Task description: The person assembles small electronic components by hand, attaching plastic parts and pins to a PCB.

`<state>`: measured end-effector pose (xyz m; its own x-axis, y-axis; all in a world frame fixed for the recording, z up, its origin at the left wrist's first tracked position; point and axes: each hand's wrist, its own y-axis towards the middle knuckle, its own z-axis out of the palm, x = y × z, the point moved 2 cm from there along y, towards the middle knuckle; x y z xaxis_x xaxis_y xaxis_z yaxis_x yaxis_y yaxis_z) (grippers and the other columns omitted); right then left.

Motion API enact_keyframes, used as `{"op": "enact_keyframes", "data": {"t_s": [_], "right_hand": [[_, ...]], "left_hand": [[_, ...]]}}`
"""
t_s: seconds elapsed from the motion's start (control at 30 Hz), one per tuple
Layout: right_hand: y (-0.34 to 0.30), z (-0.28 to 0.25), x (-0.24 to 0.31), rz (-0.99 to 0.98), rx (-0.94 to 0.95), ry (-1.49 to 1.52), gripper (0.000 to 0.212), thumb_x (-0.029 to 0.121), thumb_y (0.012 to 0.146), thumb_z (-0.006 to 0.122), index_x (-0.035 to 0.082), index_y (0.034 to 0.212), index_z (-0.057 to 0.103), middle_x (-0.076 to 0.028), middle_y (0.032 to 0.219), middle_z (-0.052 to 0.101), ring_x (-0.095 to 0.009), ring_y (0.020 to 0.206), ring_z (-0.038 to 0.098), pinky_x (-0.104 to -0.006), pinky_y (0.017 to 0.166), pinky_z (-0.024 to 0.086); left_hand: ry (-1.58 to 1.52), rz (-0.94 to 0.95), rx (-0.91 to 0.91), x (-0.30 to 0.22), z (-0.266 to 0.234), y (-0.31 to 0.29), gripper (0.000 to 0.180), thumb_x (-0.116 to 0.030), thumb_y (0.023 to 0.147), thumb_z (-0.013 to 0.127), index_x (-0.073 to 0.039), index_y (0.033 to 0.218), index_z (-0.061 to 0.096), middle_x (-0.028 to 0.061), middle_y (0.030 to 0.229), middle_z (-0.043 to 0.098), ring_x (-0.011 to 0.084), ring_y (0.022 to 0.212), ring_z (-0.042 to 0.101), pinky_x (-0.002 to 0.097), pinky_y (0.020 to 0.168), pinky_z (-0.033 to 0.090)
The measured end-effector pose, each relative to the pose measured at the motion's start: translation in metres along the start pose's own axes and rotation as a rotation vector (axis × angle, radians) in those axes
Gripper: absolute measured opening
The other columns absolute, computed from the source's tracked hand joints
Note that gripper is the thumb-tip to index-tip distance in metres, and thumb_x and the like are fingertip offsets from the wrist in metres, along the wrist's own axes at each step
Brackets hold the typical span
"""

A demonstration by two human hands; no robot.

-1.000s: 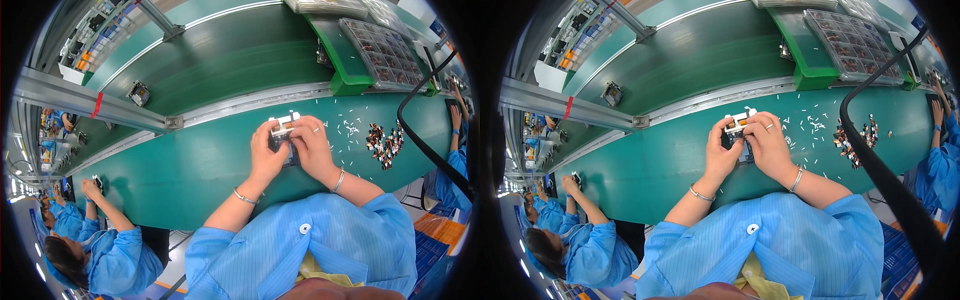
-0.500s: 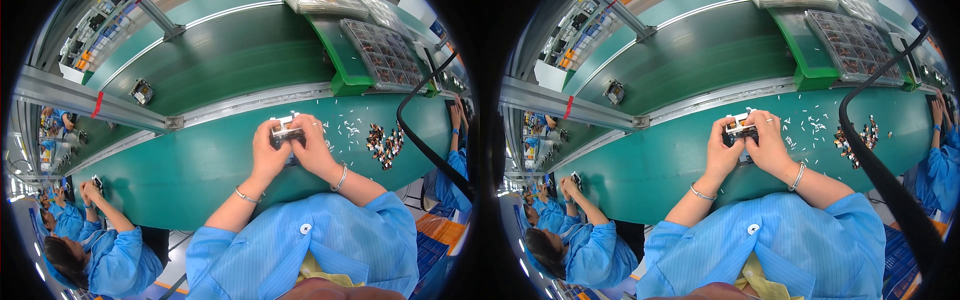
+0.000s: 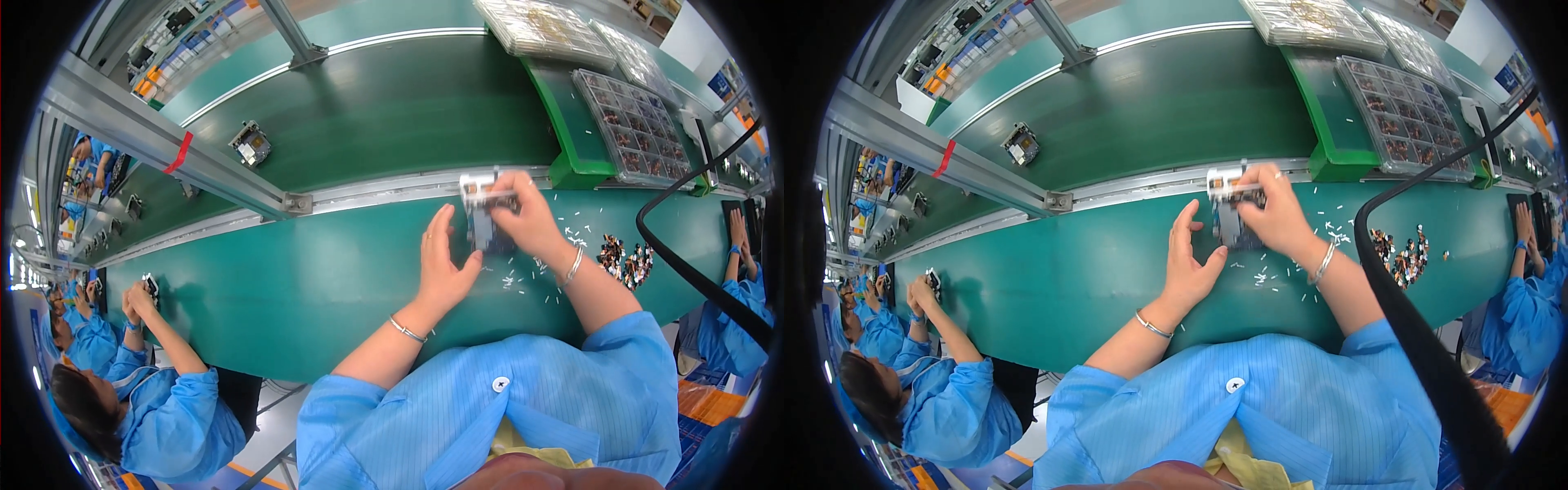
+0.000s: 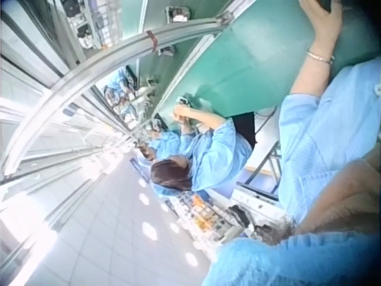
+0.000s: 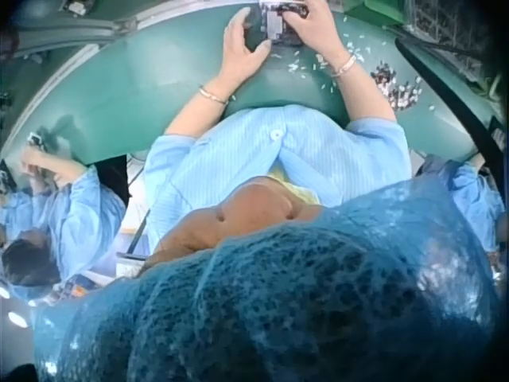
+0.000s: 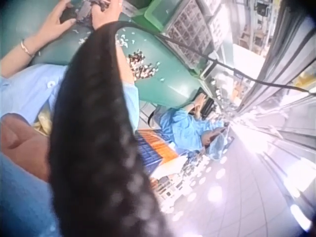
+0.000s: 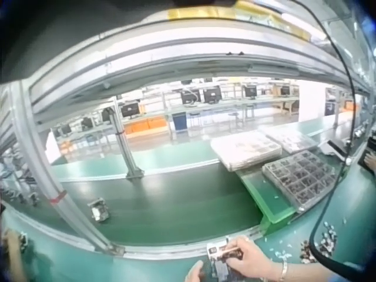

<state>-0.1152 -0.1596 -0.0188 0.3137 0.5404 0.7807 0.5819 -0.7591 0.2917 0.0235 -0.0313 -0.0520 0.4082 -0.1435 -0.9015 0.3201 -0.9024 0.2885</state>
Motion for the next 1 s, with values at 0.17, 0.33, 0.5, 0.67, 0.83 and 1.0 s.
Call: {"op": "enact_keyframes", "data": {"t_s": [0.17,0.33,0.5,0.67,0.83,1.0], "right_hand": [[0.088,-0.017,-0.011,-0.069,-0.293,-0.133,0.033,-0.001,0.079,0.060,0.006,0.111,0.056,-0.012,0.122,0.055,-0.028,0.112,0.054,-0.0346,0.097,0.042],[0.102,-0.003,-0.020,-0.043,-0.112,-0.512,0.027,-0.003,0.078,0.055,0.006,0.102,0.065,-0.013,0.133,0.051,-0.032,0.124,0.047,-0.0451,0.106,0.035],[0.046,0.019,-0.040,0.034,-0.062,-0.454,0.025,0.002,0.079,0.057,0.006,0.101,0.068,-0.011,0.132,0.053,-0.030,0.133,0.042,-0.0608,0.107,0.027],[-0.026,0.008,-0.004,-0.157,-0.076,-0.218,0.027,-0.004,0.079,0.060,0.004,0.104,0.065,-0.013,0.123,0.059,-0.035,0.132,0.043,-0.0440,0.108,0.036],[-0.085,-0.050,-0.009,-0.040,-0.194,-0.273,0.019,-0.002,0.080,0.061,0.006,0.096,0.067,-0.010,0.103,0.065,-0.032,0.109,0.055,-0.0401,0.094,0.044],[-0.130,-0.130,-0.050,0.244,-0.442,-0.676,0.013,0.000,0.082,0.062,0.005,0.093,0.066,-0.012,0.094,0.063,-0.031,0.092,0.055,-0.0391,0.086,0.044]], "left_hand": [[0.133,0.058,-0.006,0.001,0.003,0.006,0.069,-0.009,0.077,0.068,-0.002,0.139,0.039,0.0163,0.135,0.046,0.0314,0.114,0.048,0.0402,0.099,0.039],[0.141,0.050,0.048,0.001,0.004,0.005,0.064,-0.011,0.078,0.067,-0.003,0.136,0.042,0.0175,0.133,0.050,0.0357,0.119,0.047,0.0433,0.102,0.035],[0.188,0.098,0.063,-0.002,0.007,0.008,0.059,-0.010,0.077,0.067,-0.003,0.131,0.047,0.0162,0.127,0.055,0.0346,0.115,0.050,0.0434,0.100,0.037],[0.169,0.152,0.071,0.002,0.001,0.007,0.051,-0.008,0.077,0.067,-0.004,0.126,0.053,0.0145,0.125,0.057,0.0332,0.115,0.051,0.0421,0.099,0.040],[0.121,0.114,0.087,0.000,0.001,0.008,0.040,-0.005,0.079,0.065,-0.006,0.118,0.059,0.0122,0.124,0.058,0.0308,0.116,0.049,0.0398,0.099,0.041],[0.154,0.133,0.109,-0.002,0.000,0.007,0.035,-0.005,0.080,0.065,-0.006,0.114,0.061,0.0123,0.124,0.058,0.0309,0.115,0.049,0.0406,0.099,0.041]]}}
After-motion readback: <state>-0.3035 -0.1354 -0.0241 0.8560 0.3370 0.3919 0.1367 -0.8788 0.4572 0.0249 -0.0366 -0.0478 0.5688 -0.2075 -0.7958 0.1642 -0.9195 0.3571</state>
